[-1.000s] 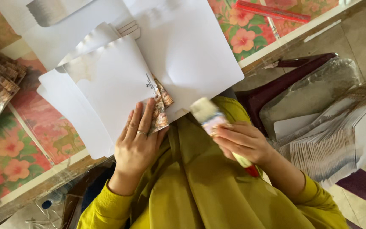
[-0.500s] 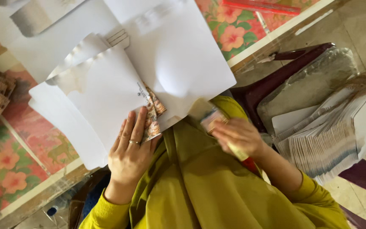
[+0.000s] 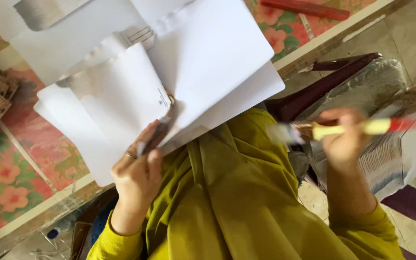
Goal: The person applies glue to the edges of a white paper sheet using a brush and then presses a patterned paper strip onto the glued area. They repeat this process for multiple sections of the paper.
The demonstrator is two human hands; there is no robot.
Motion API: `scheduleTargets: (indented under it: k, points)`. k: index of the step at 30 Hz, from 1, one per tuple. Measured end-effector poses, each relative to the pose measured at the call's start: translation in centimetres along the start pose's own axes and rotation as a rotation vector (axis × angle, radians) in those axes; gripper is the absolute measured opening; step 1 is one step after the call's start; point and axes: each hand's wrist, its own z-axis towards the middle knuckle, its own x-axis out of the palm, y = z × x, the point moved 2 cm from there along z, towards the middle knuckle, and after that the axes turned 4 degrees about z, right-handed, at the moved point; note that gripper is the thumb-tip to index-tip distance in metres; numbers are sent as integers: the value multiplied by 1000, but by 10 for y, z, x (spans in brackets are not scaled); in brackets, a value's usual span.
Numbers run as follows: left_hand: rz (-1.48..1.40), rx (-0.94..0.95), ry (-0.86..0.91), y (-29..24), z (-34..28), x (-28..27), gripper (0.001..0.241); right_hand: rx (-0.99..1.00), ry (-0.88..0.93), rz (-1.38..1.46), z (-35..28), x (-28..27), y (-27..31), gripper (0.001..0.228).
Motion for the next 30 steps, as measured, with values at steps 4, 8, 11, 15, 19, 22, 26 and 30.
scheduleTargets:
  k: [4, 8, 11, 15, 19, 22, 26, 30]
  points:
    - [-274, -321, -254, 13, -15, -8, 54, 242, 332, 627, 68, 57, 60, 25]
    - [-515, -52, -114, 3, -10, 3, 34, 524, 317, 578, 86, 122, 74, 52]
    - [255, 230, 54, -23, 13, -3, 41, 549, 802, 314, 86, 158, 64, 51]
    - [184, 219, -135, -28, 24, -6, 14, 389, 785, -260, 69, 189, 61, 39]
    - [-1373, -1040, -265, -11, 10, -9, 5, 301, 889, -798, 59, 233, 90, 57]
    - [-736, -651, -411, 9, -13, -36, 11, 277, 1018, -975, 55, 243, 85, 63]
    - [223, -36, -501, 5, -24, -58, 25, 349, 1103, -969, 51, 244, 73, 72]
    - [-46, 277, -59, -24, 6, -39, 34, 250, 1124, -1055, 51, 244, 72, 73]
